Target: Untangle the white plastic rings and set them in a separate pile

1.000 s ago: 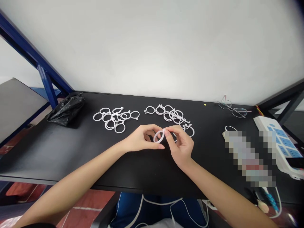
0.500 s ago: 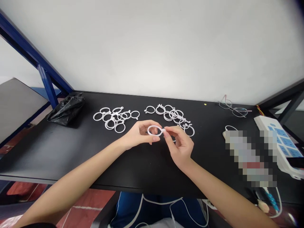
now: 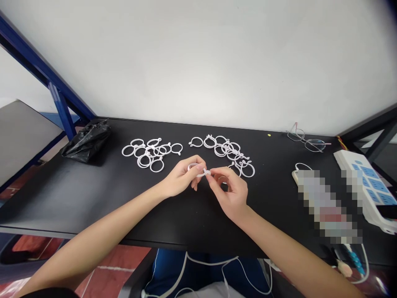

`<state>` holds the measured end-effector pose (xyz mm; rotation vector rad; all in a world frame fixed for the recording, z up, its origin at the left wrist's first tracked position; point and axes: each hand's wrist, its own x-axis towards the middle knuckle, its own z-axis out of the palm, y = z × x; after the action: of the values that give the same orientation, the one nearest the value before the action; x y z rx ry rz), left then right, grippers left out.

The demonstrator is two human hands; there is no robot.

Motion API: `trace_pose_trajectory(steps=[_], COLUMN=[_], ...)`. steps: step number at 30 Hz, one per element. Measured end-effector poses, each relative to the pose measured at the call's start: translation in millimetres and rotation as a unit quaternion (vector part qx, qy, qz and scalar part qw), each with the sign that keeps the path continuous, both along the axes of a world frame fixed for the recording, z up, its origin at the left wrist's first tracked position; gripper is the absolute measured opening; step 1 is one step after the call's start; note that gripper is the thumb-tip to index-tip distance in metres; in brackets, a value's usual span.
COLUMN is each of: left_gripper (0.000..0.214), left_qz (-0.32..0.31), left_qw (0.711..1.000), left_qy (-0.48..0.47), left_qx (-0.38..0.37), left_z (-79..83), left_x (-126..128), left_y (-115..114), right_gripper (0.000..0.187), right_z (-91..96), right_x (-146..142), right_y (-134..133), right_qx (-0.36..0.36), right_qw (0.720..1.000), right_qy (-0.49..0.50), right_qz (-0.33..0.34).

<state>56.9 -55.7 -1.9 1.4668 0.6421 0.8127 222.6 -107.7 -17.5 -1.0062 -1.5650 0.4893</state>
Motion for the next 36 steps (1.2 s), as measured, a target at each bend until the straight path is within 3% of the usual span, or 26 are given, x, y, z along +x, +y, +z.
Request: trace_pose_trajectory(steps=[2,10,25,36], left_gripper=[0.036,0.026,0.025,0.026], left_qz=[0.010,0.002,-0.025,-0.047], left_qw=[1.000,1.000,0.998,0.998], left_qy=[0.006,-0.001,-0.043,-0.041], left_qx=[0.010,0.001,-0.040,-0.021], left_z=[1.4,5.7,6.5,5.5], left_x=[0.3,2.6,5.6,2.4], left_y=[-1.0,-5.0,-9.8,-9.8], right_gripper=[0.003,0.024,0.020,0.022], right_z=[1.1,-1.1,-4.1,-4.5], right_x=[1.2,3.0,1.5,1.6], right_y=[-0.6,-1.1,-5.6,-8.4], right_qx=[-0.012,-0.040,-0.021,-0.009], right_qw=[1.000,0.989,0.991,0.990], right_qy=[-0.021,-0.130,-0.093,-0.093], right_qz=[0.004,0.050,0.097,0.104])
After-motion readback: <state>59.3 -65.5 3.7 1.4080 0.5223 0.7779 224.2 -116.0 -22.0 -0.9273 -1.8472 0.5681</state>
